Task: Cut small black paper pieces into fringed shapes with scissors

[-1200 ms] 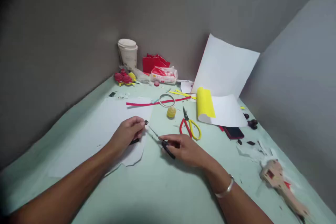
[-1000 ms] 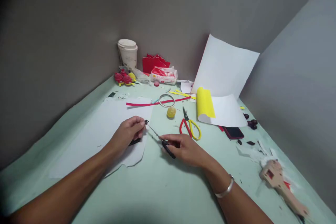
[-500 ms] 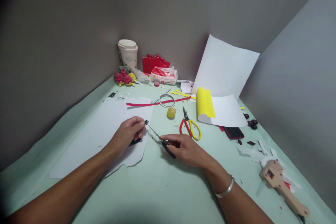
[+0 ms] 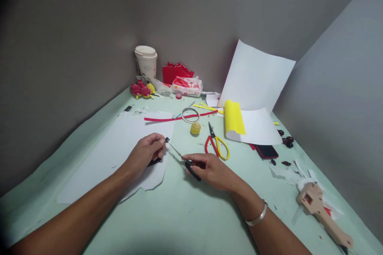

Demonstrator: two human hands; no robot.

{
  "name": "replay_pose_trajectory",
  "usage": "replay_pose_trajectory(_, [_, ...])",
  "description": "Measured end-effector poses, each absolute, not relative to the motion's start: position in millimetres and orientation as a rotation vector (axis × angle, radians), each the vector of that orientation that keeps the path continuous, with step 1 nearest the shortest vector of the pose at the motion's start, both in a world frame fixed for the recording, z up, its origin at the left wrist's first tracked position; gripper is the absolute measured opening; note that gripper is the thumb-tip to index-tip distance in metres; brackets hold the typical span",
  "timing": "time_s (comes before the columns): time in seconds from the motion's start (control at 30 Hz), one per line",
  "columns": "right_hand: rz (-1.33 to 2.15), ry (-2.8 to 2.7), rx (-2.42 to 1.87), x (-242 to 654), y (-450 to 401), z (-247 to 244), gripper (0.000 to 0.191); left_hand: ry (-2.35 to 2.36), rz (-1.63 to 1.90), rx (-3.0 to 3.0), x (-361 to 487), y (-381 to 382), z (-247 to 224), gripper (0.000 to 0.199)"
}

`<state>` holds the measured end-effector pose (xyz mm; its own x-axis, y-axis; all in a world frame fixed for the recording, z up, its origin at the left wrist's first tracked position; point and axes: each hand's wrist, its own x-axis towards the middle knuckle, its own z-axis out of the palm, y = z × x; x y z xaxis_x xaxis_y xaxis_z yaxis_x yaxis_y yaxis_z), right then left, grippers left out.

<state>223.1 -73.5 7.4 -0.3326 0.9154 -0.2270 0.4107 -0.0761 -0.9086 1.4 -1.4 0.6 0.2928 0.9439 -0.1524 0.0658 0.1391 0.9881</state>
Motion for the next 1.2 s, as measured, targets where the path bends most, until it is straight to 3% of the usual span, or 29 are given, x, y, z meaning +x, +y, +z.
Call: replay_pose_trajectory(1.2, [1.451, -1.720, -1.470, 222.3, -72.7, 8.2, 0.043, 1.080, 0.899, 1.147, 2.5, -0.9, 3.3, 0.012])
